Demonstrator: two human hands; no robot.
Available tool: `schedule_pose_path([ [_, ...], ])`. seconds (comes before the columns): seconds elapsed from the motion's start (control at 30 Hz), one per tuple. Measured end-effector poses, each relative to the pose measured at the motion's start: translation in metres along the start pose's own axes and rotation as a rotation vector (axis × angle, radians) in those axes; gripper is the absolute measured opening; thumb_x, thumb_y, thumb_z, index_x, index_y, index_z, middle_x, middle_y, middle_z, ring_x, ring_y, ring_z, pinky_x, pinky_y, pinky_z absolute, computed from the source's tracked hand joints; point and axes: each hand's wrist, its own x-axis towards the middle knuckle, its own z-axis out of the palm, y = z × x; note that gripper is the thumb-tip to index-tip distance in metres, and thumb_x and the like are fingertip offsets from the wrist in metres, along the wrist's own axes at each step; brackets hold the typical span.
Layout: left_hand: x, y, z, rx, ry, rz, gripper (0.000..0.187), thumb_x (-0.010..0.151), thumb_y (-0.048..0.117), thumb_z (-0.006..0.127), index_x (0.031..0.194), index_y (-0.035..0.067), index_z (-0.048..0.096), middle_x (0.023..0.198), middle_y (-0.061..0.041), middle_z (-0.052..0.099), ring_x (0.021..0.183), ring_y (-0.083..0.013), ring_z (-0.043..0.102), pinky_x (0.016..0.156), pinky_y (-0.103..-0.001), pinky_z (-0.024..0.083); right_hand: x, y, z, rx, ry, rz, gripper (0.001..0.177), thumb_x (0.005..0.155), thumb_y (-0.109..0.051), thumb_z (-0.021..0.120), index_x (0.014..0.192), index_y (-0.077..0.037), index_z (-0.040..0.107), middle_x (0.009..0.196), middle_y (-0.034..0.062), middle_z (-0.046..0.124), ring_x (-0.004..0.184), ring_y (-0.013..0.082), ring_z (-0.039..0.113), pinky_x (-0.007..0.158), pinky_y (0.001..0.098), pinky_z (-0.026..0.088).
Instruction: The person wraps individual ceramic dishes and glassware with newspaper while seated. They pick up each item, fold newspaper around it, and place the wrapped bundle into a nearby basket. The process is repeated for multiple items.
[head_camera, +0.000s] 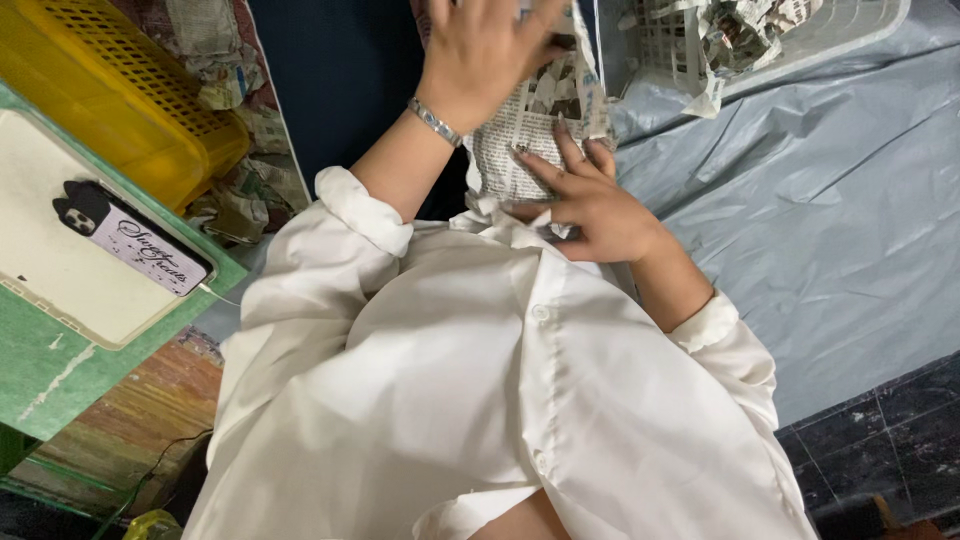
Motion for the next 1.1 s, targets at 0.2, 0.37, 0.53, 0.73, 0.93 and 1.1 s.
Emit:
schedule_pose_path([
  [0.2, -0.038, 0.006, 0.017, -0.041, 0.325, 0.581, 0.032, 0.115, 0.027, 0.062, 0.143, 0.013, 0.057, 0.150, -0.005, 0.052, 0.141, -0.0211, 0.042, 0.120, -0.040, 0.033, -0.013, 0.033, -0.013, 0.474, 0.122, -0.009, 0.054, 0.101, -0.032, 0.053, 0.147, -0.005, 0.056, 0.158, 0.0104, 0.051, 0.152, 0.0369, 0.038, 0.128, 0.0569, 0.022],
  [0.37, -0.067, -0.019, -0.020, -0.367, -0.042, 0.408, 0.036, 0.103, 0.014, 0.068, 0.139, 0.012, 0.068, 0.152, -0.005, 0.054, 0.148, -0.0236, 0.044, 0.131, -0.044, 0.033, -0.018, 0.037, -0.023, 0.079, 0.372, 0.197, 0.038, 0.101, -0.005, 0.056, 0.137, -0.013, 0.063, 0.153, 0.0112, 0.058, 0.139, 0.0314, 0.059, 0.117, 0.0462, 0.047],
  [0.53, -0.081, -0.034, -0.067, -0.430, -0.263, 0.351, 0.065, 0.080, 0.012, 0.074, 0.144, 0.016, 0.066, 0.159, -0.013, 0.051, 0.150, -0.0326, 0.040, 0.124, -0.054, 0.029, -0.020, 0.032, -0.033, -0.558, 0.136, 0.116, 0.055, 0.090, -0.004, 0.072, 0.141, -0.026, 0.071, 0.154, 0.0080, 0.061, 0.132, 0.0306, 0.059, 0.118, 0.0504, 0.038],
  [0.73, -0.083, -0.015, -0.070, -0.355, -0.120, 0.346, 0.066, 0.073, 0.034, 0.085, 0.136, 0.028, 0.072, 0.153, -0.014, 0.053, 0.145, -0.0409, 0.035, 0.112, -0.072, 0.023, -0.019, 0.018, -0.030, -0.461, 0.101, 0.126, 0.068, 0.072, -0.009, 0.072, 0.137, -0.030, 0.071, 0.151, 0.0126, 0.059, 0.132, 0.0361, 0.057, 0.118, 0.0521, 0.035],
  [0.93, -0.089, -0.015, -0.040, -0.565, 0.044, 0.315, 0.023, 0.088, 0.029, 0.083, 0.080, 0.009, 0.073, 0.116, -0.005, 0.079, 0.133, -0.0235, 0.062, 0.117, -0.055, 0.041, -0.027, 0.028, -0.029, -0.323, 0.253, 0.074, 0.020, 0.082, -0.020, 0.078, 0.096, -0.007, 0.072, 0.146, 0.0190, 0.068, 0.128, 0.0368, 0.057, 0.108, 0.0481, 0.033],
  [1.1, -0.098, -0.017, -0.021, -0.843, 0.024, 0.038, 0.024, 0.096, 0.023, 0.080, 0.087, 0.002, 0.075, 0.082, -0.009, 0.072, 0.079, -0.0226, 0.070, 0.077, -0.037, 0.055, -0.038, 0.055, -0.023, -0.087, 0.307, 0.161, 0.024, 0.078, -0.004, 0.074, 0.102, 0.001, 0.074, 0.121, 0.0116, 0.072, 0.116, 0.0357, 0.066, 0.102, 0.0430, 0.048],
])
